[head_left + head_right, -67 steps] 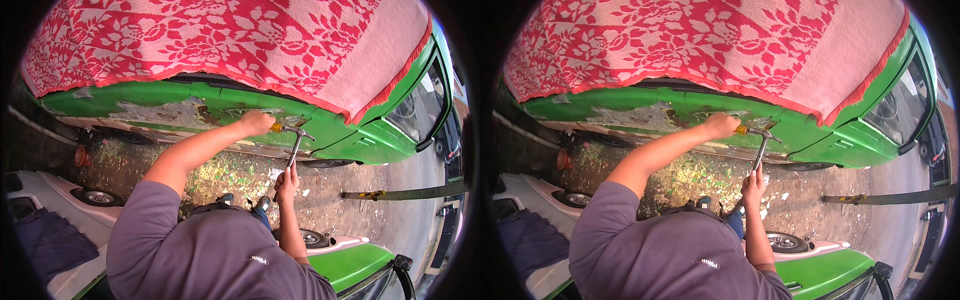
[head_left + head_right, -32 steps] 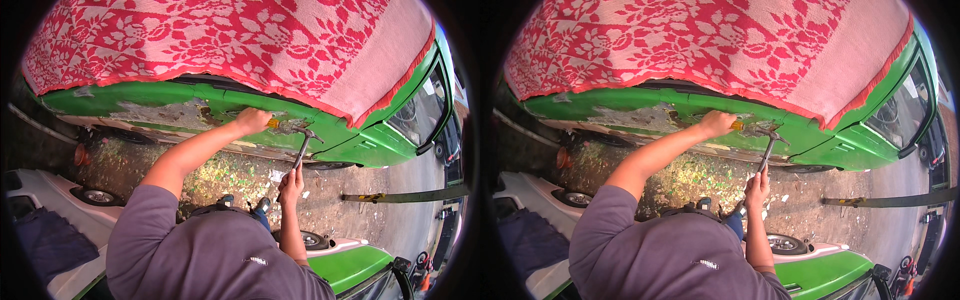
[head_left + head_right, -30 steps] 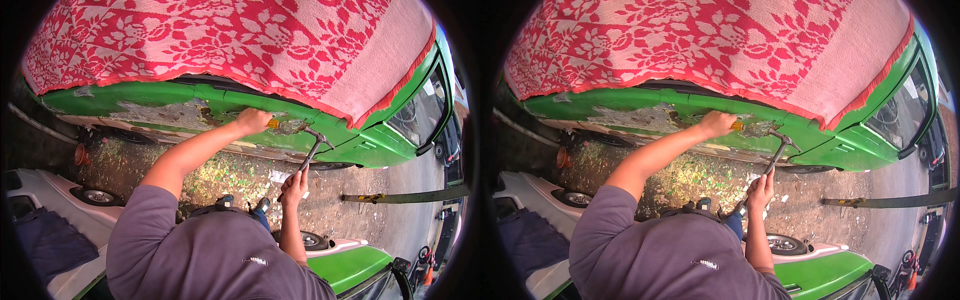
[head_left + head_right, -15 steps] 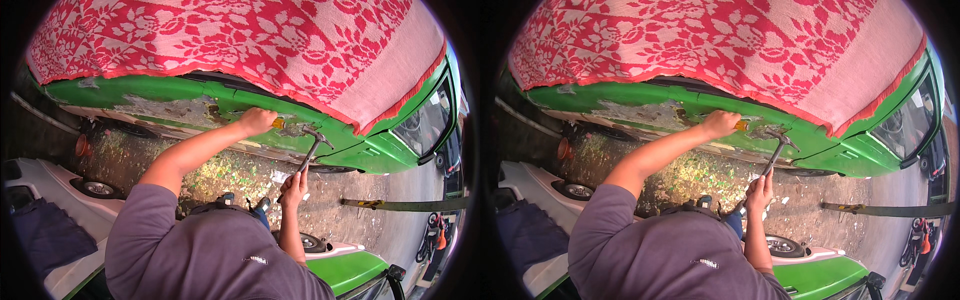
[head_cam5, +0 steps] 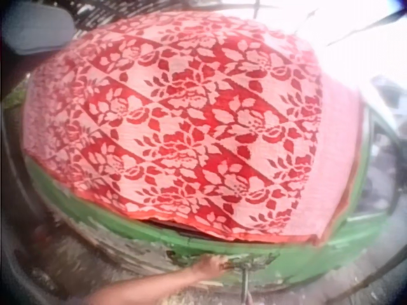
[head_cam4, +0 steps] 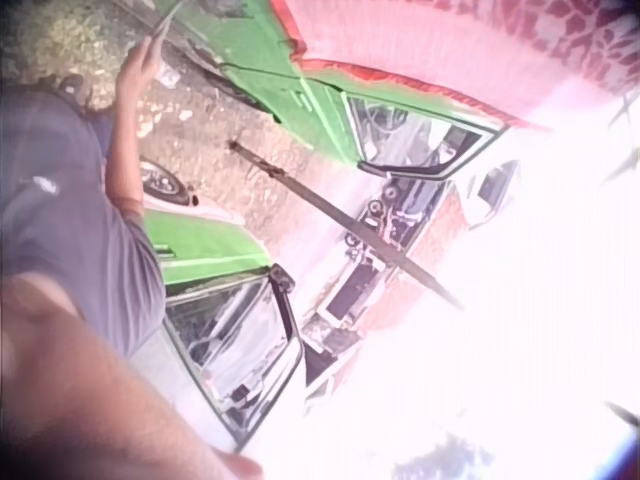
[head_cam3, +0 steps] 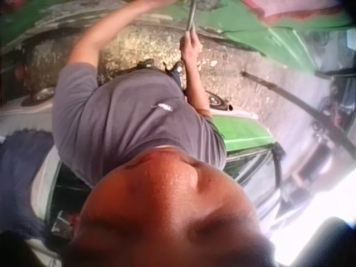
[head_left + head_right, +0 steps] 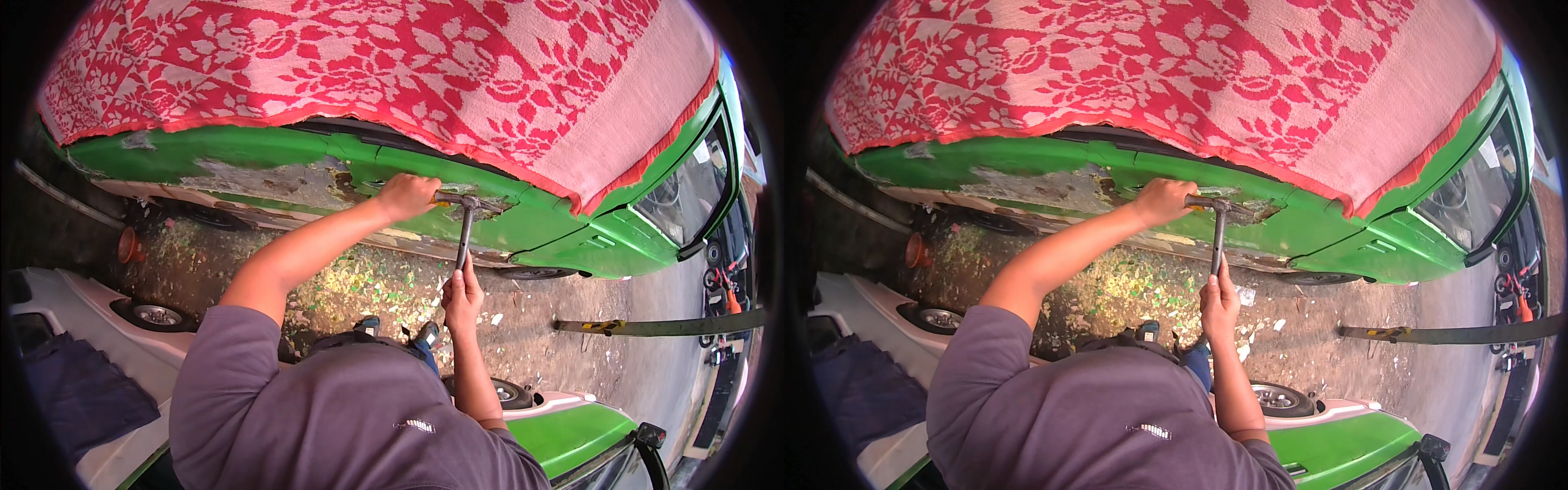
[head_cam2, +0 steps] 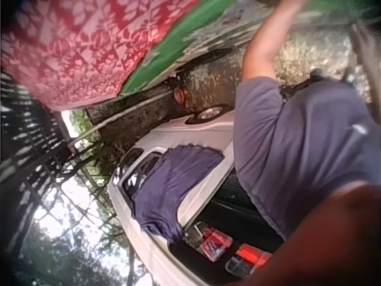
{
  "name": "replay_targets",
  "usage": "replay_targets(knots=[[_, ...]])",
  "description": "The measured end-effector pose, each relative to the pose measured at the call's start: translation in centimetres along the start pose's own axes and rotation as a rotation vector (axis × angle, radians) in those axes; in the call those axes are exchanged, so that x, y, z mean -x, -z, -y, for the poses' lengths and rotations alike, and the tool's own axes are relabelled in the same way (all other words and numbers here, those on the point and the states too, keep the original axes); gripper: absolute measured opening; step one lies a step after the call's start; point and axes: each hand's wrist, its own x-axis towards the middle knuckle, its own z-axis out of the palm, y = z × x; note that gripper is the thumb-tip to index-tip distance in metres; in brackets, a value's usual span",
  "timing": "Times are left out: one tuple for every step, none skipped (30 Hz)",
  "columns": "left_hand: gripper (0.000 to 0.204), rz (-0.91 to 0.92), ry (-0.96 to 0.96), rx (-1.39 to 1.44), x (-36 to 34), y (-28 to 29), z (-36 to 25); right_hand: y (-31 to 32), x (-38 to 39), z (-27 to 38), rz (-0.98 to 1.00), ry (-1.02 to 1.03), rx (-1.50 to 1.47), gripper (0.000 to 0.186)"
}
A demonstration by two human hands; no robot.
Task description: The person uses a blowtorch to heat a damaged area on the side of a green car and then uses a hammer to tap the heated metal, likely to smooth or reshape the panel. The work is performed outdoors with a patterned cloth covering the upper portion of the car.
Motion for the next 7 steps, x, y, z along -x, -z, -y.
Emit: replay_targets(knots=[[0.022,-0.028,-0.005,0.001,0.2,0.1,0.2,-0.2,0.3,0.4,0.001,0.049,-0.02,0.05],[0.023,-0.056,-0.011,0.001,0.4,0.1,0.5,-0.6,0.6,1.2,-0.097,0.08,-0.034,0.05],[0.023,-0.084,-0.017,0.001,0.6,0.1,0.8,-0.7,0.8,1.5,-0.143,0.107,-0.113,0.051],[0.024,-0.087,-0.014,-0.004,0.5,0.0,0.9,-0.5,0.5,1.2,-0.141,0.113,-0.052,0.051],[0.024,-0.088,-0.015,-0.001,0.4,-0.3,0.9,0.0,0.4,0.5,-0.147,0.118,0.012,0.051],[0.025,-0.089,-0.015,0.001,0.3,-0.6,0.8,0.6,0.0,-0.1,-0.08,0.102,0.078,0.051],[0.025,-0.089,-0.016,0.003,0.3,-0.7,0.8,0.6,-0.5,0.0,-0.009,0.082,0.141,0.051]])
